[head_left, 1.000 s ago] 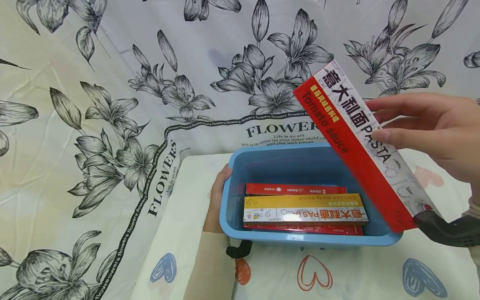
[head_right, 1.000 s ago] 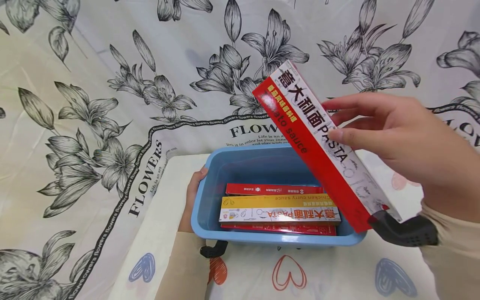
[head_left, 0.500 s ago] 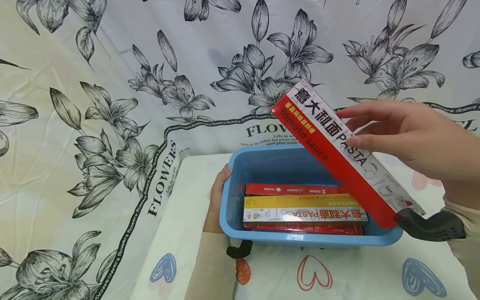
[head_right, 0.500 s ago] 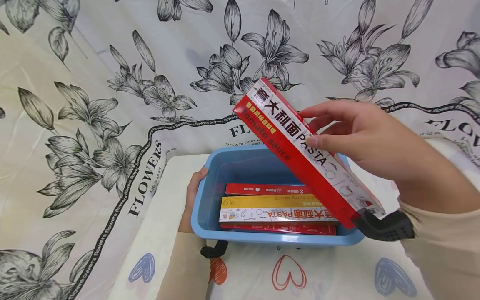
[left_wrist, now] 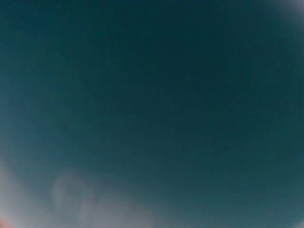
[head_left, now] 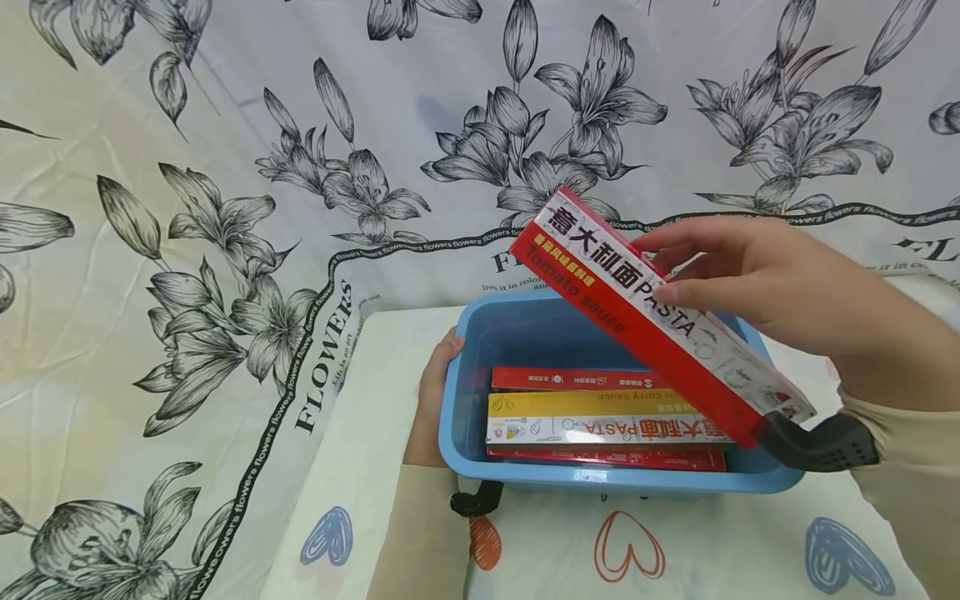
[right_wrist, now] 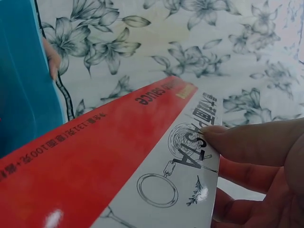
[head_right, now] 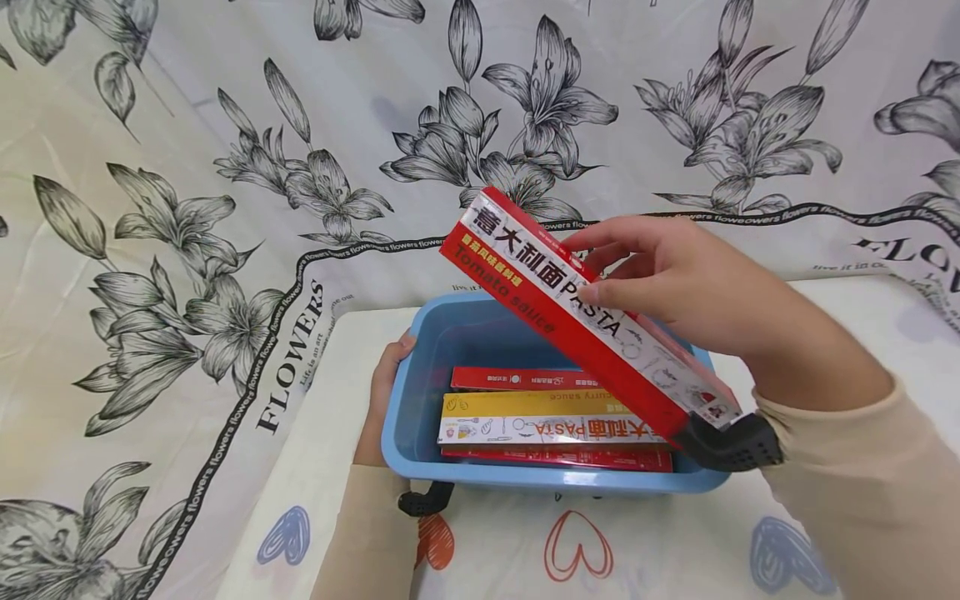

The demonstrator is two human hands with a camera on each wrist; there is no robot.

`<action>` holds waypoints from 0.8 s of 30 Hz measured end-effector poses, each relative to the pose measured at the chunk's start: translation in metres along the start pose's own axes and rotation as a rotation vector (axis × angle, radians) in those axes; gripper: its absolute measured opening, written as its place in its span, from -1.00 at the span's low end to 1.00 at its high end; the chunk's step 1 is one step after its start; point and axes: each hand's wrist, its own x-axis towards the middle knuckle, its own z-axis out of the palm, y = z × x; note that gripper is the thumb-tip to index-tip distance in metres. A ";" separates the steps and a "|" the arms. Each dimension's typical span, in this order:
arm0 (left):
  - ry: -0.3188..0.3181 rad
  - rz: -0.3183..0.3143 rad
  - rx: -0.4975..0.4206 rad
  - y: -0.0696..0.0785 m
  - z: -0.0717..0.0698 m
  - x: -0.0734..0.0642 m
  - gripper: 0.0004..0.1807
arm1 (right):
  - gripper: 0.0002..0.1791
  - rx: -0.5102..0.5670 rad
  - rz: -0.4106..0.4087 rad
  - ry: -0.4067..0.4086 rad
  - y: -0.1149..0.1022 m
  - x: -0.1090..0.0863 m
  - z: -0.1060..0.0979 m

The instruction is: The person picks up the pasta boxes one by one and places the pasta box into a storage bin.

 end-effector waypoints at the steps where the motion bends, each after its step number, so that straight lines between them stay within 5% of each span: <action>1: 0.017 -0.007 0.004 0.017 0.015 -0.009 -0.34 | -0.42 0.006 -0.005 -0.007 -0.001 0.001 0.001; 5: 0.067 -0.079 -0.001 0.041 0.033 -0.024 -0.34 | -0.39 0.004 -0.027 -0.036 -0.002 0.008 0.007; 14: 0.047 -0.068 0.021 0.013 0.009 -0.016 -0.30 | -0.38 -0.048 -0.051 -0.077 -0.003 0.021 0.013; 24: 0.061 -0.090 0.039 0.011 0.012 -0.014 -0.33 | -0.38 -0.056 -0.039 -0.161 -0.006 0.032 0.020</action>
